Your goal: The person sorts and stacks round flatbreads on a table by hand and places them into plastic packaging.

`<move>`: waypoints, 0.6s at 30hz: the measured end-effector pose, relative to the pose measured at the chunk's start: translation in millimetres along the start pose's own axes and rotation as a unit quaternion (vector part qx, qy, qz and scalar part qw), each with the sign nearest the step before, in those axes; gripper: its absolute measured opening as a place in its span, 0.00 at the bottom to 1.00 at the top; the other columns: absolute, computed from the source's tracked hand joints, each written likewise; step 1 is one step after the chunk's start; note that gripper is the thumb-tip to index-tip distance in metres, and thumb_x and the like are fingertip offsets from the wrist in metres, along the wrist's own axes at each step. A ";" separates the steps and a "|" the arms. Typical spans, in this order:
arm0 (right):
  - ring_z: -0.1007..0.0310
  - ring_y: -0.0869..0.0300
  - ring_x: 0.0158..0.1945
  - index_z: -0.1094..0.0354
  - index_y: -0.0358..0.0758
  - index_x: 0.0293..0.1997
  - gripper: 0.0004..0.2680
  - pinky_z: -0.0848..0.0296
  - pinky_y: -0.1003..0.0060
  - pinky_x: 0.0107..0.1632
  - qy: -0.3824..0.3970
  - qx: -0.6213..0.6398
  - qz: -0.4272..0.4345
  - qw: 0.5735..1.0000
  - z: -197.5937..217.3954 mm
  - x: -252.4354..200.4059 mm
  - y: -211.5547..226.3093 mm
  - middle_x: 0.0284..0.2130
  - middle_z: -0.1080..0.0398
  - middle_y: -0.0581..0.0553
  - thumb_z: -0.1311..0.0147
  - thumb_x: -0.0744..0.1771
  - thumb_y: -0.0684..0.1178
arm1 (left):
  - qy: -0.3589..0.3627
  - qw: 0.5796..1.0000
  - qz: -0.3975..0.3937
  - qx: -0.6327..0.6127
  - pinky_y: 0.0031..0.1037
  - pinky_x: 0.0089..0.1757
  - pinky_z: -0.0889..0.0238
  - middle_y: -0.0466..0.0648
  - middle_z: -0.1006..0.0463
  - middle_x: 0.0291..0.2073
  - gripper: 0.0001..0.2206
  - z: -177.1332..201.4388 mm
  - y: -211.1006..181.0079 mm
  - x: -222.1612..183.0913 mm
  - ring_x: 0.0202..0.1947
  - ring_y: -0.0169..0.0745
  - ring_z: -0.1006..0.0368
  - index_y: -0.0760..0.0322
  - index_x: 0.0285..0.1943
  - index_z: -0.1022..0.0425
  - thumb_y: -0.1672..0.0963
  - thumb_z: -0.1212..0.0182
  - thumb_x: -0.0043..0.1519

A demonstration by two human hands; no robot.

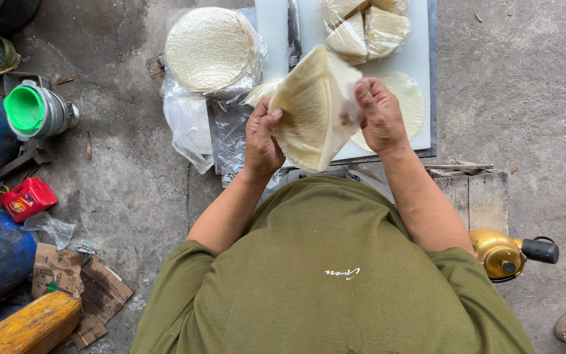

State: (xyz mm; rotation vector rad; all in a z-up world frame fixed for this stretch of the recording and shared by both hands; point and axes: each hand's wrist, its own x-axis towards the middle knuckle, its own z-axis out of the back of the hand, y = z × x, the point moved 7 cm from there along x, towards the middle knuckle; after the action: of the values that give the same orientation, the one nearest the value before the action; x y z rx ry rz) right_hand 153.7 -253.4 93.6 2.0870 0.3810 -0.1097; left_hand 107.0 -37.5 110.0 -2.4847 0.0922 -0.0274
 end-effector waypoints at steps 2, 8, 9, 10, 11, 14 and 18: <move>0.26 0.69 0.41 0.31 0.36 0.50 0.11 0.24 0.74 0.45 -0.012 -0.002 0.003 1.000 -4.8 -0.9 -2.4 0.40 0.25 0.51 0.40 0.69 0.51 | -0.008 0.999 0.035 -0.015 0.33 0.56 0.31 0.51 0.23 0.47 0.06 2.9 6.6 -0.8 0.50 0.39 0.26 0.68 0.52 0.30 0.61 0.49 0.70; 0.29 0.68 0.37 0.30 0.34 0.48 0.09 0.26 0.74 0.40 -0.049 -0.101 0.035 0.993 -7.0 -4.0 -1.9 0.37 0.26 0.49 0.38 0.70 0.49 | -0.032 0.983 0.112 -0.140 0.41 0.62 0.33 0.57 0.25 0.56 0.16 -2.4 23.4 -4.8 0.58 0.48 0.27 0.71 0.61 0.34 0.60 0.53 0.64; 0.28 0.68 0.35 0.30 0.34 0.47 0.09 0.26 0.73 0.39 -0.062 -0.082 0.038 0.994 -3.3 -2.6 0.2 0.36 0.25 0.49 0.39 0.70 0.49 | -0.035 0.984 0.101 -0.144 0.41 0.63 0.34 0.57 0.26 0.58 0.16 -1.9 21.8 -3.4 0.60 0.48 0.28 0.70 0.63 0.35 0.60 0.53 0.65; 0.28 0.67 0.34 0.31 0.35 0.46 0.09 0.25 0.73 0.37 -0.076 -0.063 0.039 0.994 1.3 -2.1 1.5 0.35 0.25 0.48 0.39 0.70 0.50 | -0.041 0.984 0.090 -0.148 0.41 0.64 0.35 0.57 0.26 0.59 0.17 -0.1 20.4 -3.5 0.61 0.48 0.28 0.69 0.64 0.36 0.60 0.53 0.66; 0.27 0.67 0.33 0.31 0.36 0.45 0.09 0.25 0.72 0.36 -0.089 -0.043 0.039 0.994 6.3 -1.6 2.8 0.34 0.25 0.48 0.40 0.69 0.50 | -0.047 0.984 0.079 -0.152 0.42 0.65 0.37 0.57 0.27 0.61 0.17 2.2 19.5 -3.4 0.63 0.48 0.29 0.68 0.66 0.37 0.60 0.53 0.67; 0.27 0.68 0.35 0.30 0.35 0.44 0.09 0.23 0.72 0.40 -0.133 -0.024 0.033 0.990 21.1 -0.5 3.5 0.36 0.24 0.48 0.41 0.69 0.51 | -0.065 0.986 0.035 -0.152 0.41 0.66 0.37 0.54 0.26 0.61 0.15 10.3 17.1 -4.9 0.63 0.46 0.29 0.66 0.66 0.36 0.59 0.54 0.70; 0.29 0.68 0.36 0.30 0.36 0.45 0.10 0.26 0.73 0.40 -0.155 -0.063 0.058 0.984 32.4 -1.4 3.3 0.35 0.26 0.49 0.40 0.70 0.52 | -0.083 0.988 0.014 -0.132 0.41 0.67 0.37 0.55 0.25 0.60 0.13 17.4 17.4 -5.4 0.63 0.47 0.29 0.67 0.64 0.35 0.59 0.54 0.72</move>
State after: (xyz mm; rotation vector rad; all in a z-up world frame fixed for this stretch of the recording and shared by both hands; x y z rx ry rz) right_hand 155.8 -282.7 79.7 1.9223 0.0745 -0.3284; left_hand 101.3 -40.3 85.6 -2.7372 0.0638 0.2159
